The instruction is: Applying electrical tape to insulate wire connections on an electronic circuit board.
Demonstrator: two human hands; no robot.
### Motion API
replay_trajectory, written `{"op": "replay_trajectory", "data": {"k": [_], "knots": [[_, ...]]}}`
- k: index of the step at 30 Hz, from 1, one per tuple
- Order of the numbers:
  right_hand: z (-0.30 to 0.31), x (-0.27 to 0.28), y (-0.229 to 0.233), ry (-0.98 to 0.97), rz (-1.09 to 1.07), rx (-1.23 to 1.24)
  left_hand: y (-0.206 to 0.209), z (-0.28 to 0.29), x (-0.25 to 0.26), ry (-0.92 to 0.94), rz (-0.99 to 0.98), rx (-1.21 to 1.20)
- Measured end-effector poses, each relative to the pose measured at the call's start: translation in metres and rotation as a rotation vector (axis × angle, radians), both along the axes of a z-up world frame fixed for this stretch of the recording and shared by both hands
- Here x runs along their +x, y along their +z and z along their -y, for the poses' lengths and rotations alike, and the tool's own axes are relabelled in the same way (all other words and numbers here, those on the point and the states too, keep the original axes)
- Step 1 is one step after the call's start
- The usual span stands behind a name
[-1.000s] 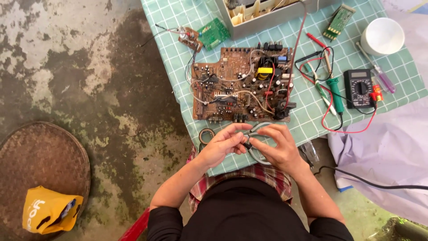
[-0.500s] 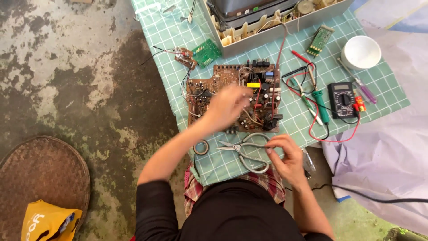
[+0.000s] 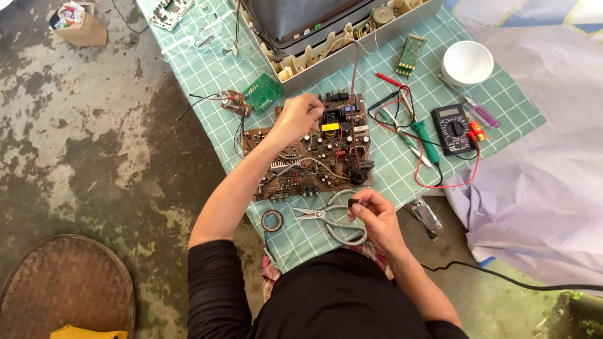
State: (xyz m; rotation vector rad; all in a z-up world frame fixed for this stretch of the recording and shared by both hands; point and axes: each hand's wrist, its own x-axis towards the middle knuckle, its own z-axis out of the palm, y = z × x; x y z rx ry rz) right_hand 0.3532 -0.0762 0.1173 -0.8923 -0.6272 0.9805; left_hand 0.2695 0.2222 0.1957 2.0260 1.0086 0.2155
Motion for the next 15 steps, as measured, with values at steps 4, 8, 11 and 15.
{"op": "replay_trajectory", "data": {"k": [4, 8, 11, 15], "knots": [[-0.025, -0.007, 0.016, 0.025, -0.145, -0.061, 0.037, 0.027, -0.024, -0.033, 0.064, -0.02], [-0.054, -0.019, 0.034, 0.117, -0.33, -0.097, 0.07, 0.064, -0.051, -0.053, 0.261, -0.156], [-0.069, -0.028, 0.042, 0.165, -0.433, -0.128, 0.068, 0.079, -0.067, -0.102, 0.411, -0.299], [-0.078, -0.036, 0.042, 0.2, -0.554, -0.153, 0.058, 0.09, -0.082, -0.107, 0.584, -0.363]]}}
